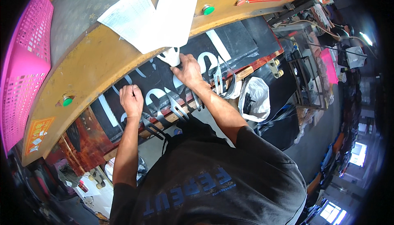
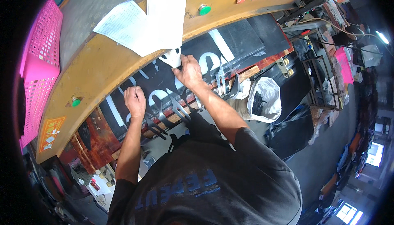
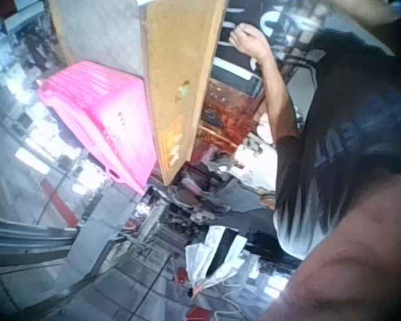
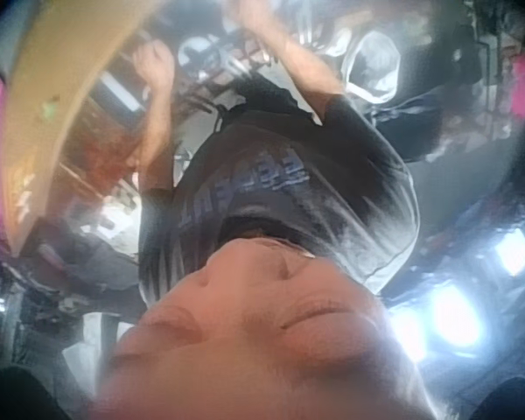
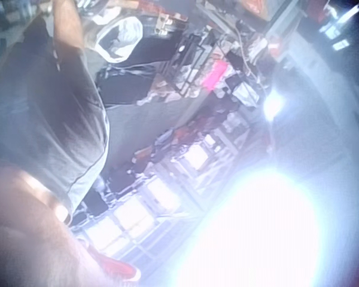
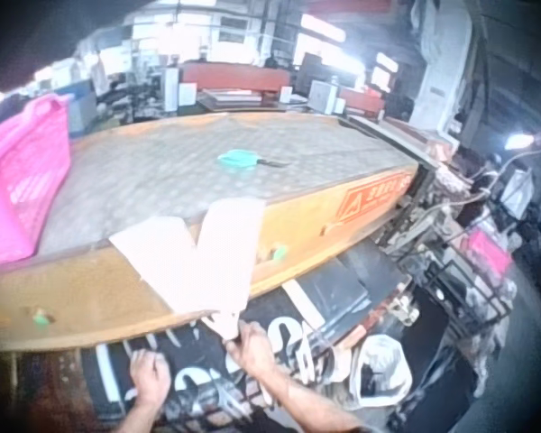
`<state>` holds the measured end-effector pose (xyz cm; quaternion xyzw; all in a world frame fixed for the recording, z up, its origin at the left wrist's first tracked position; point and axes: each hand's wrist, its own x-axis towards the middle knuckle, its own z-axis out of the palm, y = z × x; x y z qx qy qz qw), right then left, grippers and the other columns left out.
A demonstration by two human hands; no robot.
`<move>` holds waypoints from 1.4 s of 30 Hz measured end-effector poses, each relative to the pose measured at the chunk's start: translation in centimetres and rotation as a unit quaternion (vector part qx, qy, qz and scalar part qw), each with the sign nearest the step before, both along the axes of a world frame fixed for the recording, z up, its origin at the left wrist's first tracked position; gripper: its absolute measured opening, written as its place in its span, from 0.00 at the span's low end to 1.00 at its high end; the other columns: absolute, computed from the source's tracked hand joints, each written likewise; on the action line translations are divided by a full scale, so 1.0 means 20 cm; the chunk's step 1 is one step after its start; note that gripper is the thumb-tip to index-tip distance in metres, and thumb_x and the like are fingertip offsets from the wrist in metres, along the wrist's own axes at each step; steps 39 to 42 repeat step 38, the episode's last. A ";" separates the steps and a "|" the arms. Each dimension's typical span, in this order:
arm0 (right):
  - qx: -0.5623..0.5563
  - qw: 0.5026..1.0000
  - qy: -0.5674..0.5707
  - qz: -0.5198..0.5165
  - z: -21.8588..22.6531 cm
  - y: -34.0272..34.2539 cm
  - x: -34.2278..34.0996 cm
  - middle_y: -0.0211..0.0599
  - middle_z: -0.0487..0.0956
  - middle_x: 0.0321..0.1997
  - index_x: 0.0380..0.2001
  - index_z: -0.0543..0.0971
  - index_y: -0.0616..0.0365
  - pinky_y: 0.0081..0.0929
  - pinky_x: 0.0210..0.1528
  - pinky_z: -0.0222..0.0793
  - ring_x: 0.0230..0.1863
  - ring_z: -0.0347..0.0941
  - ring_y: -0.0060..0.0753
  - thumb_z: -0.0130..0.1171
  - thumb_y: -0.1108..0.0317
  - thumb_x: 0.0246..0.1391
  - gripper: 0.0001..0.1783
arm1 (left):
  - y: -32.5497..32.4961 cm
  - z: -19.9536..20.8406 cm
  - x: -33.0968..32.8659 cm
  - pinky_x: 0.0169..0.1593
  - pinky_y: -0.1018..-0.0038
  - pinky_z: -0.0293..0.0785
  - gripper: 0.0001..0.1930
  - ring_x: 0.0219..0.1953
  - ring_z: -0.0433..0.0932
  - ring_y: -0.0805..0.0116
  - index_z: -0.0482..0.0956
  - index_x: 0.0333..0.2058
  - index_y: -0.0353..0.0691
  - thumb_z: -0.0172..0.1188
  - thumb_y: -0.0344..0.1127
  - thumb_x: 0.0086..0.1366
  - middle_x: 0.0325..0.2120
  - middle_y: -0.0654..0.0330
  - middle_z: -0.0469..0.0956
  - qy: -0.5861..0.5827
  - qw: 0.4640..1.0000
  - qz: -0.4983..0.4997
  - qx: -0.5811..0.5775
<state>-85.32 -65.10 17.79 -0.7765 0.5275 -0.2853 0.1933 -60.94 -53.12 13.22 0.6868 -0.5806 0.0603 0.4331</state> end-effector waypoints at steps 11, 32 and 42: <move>0.011 1.000 0.013 -0.011 -0.07 0.00 0.02 0.51 0.79 0.44 0.55 0.80 0.70 0.43 0.51 0.77 0.44 0.80 0.50 0.75 0.59 0.53 0.32 | 0.02 0.00 0.01 0.43 0.53 0.74 0.07 0.36 0.76 0.45 0.80 0.30 0.36 0.62 0.32 0.67 0.30 0.51 0.78 0.030 0.999 0.009 0.031; -0.011 1.000 -0.017 0.002 -0.12 -0.05 0.02 0.50 0.77 0.43 0.59 0.80 0.62 0.43 0.48 0.77 0.44 0.78 0.49 0.75 0.60 0.54 0.31 | -0.07 0.01 0.04 0.39 0.52 0.73 0.08 0.33 0.75 0.46 0.78 0.27 0.37 0.64 0.31 0.65 0.27 0.52 0.76 0.031 0.999 -0.016 0.009; 0.039 0.998 0.040 0.021 -0.14 -0.15 0.02 0.64 0.79 0.51 0.54 0.79 0.61 0.55 0.64 0.71 0.57 0.75 0.68 0.75 0.56 0.54 0.30 | -0.11 -0.03 0.04 0.44 0.51 0.76 0.10 0.35 0.77 0.44 0.77 0.26 0.37 0.64 0.34 0.65 0.28 0.50 0.79 -0.013 1.000 0.023 0.003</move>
